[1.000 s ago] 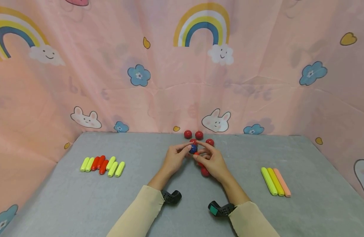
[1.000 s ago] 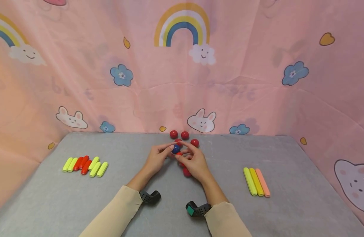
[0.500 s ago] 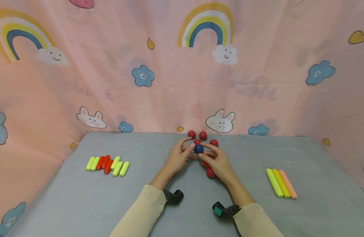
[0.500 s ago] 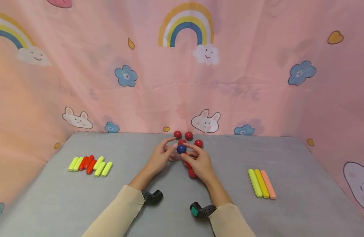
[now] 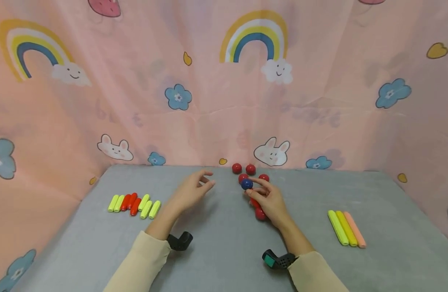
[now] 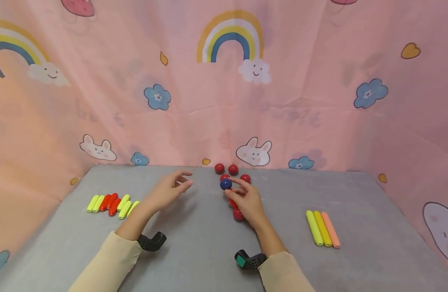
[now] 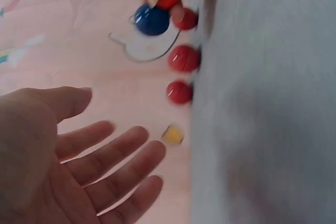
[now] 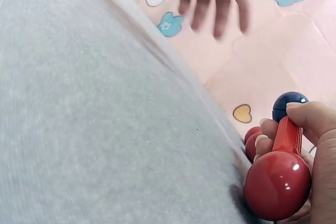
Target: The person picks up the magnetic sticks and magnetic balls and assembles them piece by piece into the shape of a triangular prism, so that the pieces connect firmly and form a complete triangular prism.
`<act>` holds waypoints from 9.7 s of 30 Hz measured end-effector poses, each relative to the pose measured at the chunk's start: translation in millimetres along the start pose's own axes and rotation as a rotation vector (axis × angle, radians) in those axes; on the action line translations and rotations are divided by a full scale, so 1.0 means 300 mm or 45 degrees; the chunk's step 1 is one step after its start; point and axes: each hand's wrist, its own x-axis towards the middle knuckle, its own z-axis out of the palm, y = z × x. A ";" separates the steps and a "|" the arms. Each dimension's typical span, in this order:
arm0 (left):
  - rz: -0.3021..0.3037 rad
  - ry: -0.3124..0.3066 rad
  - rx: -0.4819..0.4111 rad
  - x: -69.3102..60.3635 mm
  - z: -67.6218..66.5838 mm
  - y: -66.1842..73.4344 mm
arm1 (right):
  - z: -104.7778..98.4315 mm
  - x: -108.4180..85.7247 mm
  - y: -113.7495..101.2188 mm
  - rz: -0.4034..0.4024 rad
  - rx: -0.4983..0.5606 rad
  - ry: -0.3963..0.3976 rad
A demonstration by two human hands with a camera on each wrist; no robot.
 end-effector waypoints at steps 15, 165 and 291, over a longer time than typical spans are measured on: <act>-0.164 -0.014 0.271 -0.246 -0.330 -0.234 | 0.006 0.010 -0.002 0.047 -0.072 -0.035; 0.284 -0.005 0.093 0.055 0.211 0.143 | -0.008 0.013 -0.014 0.069 0.150 0.034; 0.059 -0.098 -0.509 0.125 0.158 0.107 | -0.010 0.011 -0.007 -0.001 0.026 -0.006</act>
